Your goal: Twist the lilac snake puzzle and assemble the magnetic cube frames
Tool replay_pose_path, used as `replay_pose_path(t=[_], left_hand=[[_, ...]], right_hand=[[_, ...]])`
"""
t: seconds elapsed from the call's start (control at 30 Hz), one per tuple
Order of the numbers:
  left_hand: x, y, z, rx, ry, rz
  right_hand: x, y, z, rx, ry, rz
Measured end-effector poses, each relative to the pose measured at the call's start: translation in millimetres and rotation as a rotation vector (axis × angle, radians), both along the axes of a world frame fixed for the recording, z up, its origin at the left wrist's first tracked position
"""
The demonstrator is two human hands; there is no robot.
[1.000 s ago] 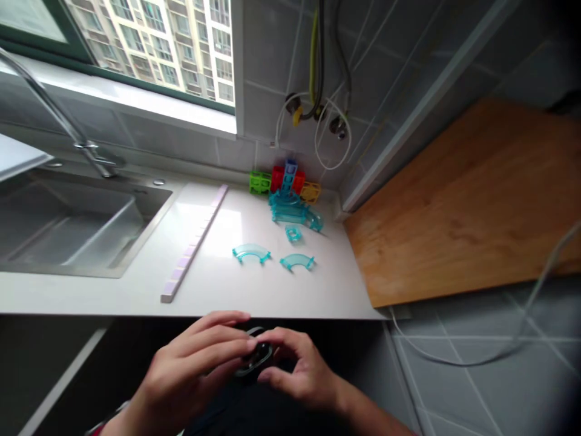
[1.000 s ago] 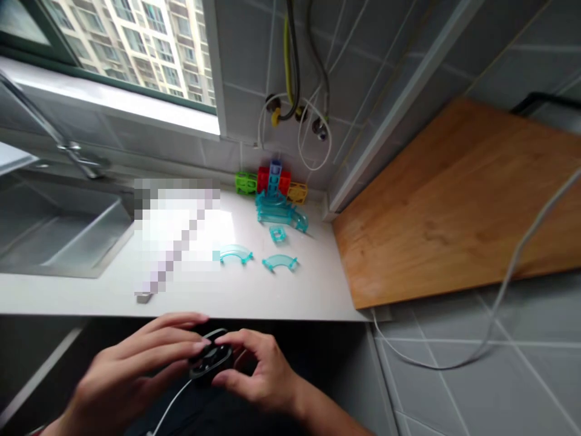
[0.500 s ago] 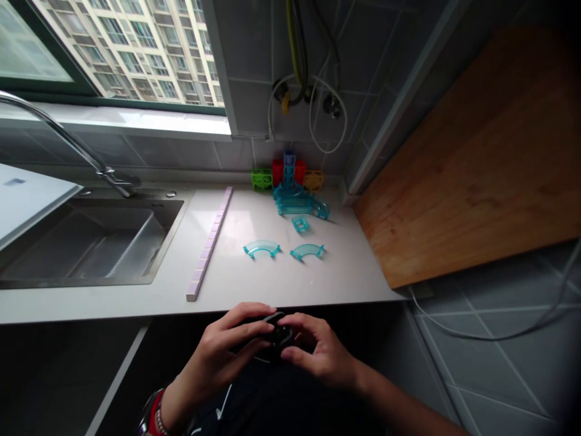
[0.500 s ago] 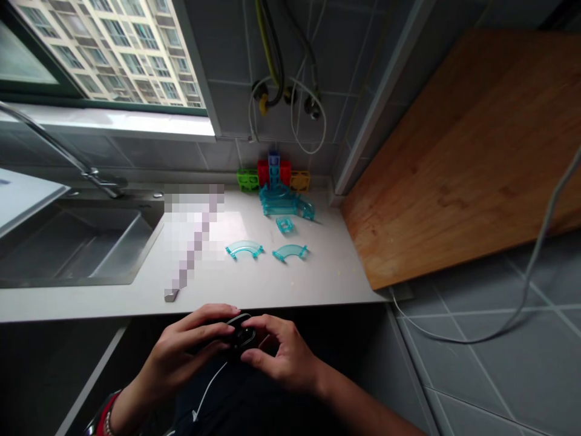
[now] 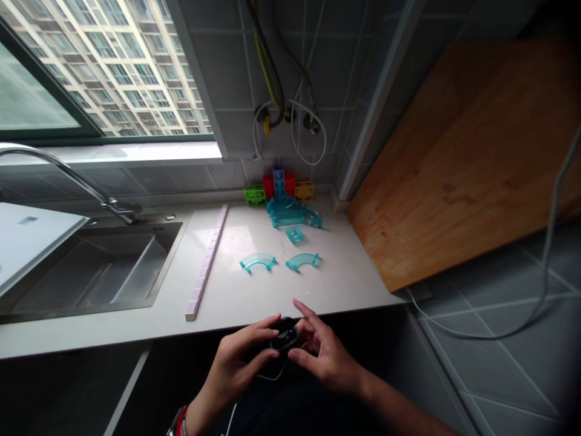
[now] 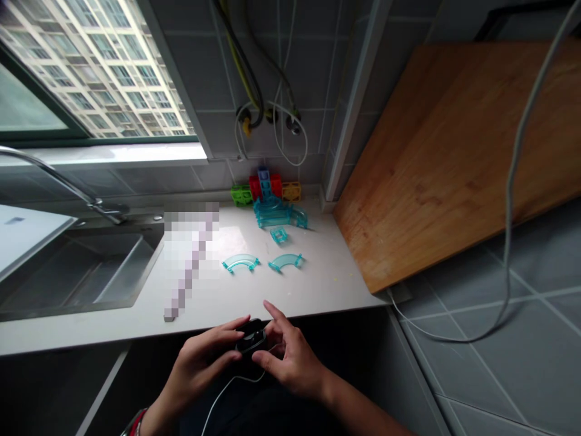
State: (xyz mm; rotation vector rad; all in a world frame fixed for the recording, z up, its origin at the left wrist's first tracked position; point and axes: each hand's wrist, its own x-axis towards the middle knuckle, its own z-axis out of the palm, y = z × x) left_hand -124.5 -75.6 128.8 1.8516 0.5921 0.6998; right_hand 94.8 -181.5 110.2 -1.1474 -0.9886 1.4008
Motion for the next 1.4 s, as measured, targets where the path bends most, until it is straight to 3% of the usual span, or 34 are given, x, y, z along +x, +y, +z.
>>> replay_pose_path(t=[0.1, 0.2, 0.33, 0.47, 0.63, 0.77, 0.93, 1.07, 1.13, 1.23, 1.4], left_hand=[[18.3, -5.7, -16.6, -0.102, -0.009, 0.021], [41.4, -6.8, -31.4, -0.073, -0.001, 0.031], [71.6, -5.0, -38.9, -0.076, -0.027, -0.031], [87.1, 1.0, -36.5, -0.003, 0.072, -0.071], [78.7, 20.3, -41.8, 0.082, 0.171, -0.029], [63.3, 41.4, -54.7, 0.171, 0.21, 0.049], [43.3, 66.9, -73.1, 0.329, 0.24, 0.166], [29.8, 92.5, -85.7, 0.53, 0.323, 0.234], [26.8, 109.0, -91.7, 0.6, 0.379, 0.283], [28.6, 136.5, -101.1, 0.623, 0.418, 0.346], [36.4, 173.9, -118.1, 0.641, 0.462, 0.333]], right_hand=[[10.9, -1.0, -8.4, -0.037, -0.064, -0.017], [18.0, -3.4, -19.6, -0.034, -0.071, -0.091], [40.5, -3.3, -38.1, -0.007, -0.213, -0.17], [110.7, 8.3, -59.1, -0.003, -0.854, -0.357], [207.0, 31.2, -76.4, -0.082, -1.078, -0.41], [232.3, 54.0, -83.8, -0.094, -1.21, -0.427], [228.0, 83.5, -83.6, -0.063, -1.328, -0.486], [202.4, 99.0, -72.3, 0.008, -1.399, -0.538], [178.0, 107.3, -66.6, 0.096, -1.412, -0.463], [134.7, 123.3, -63.2, 0.249, -1.408, -0.225], [86.9, 148.7, -75.4, 0.319, -1.433, -0.063]])
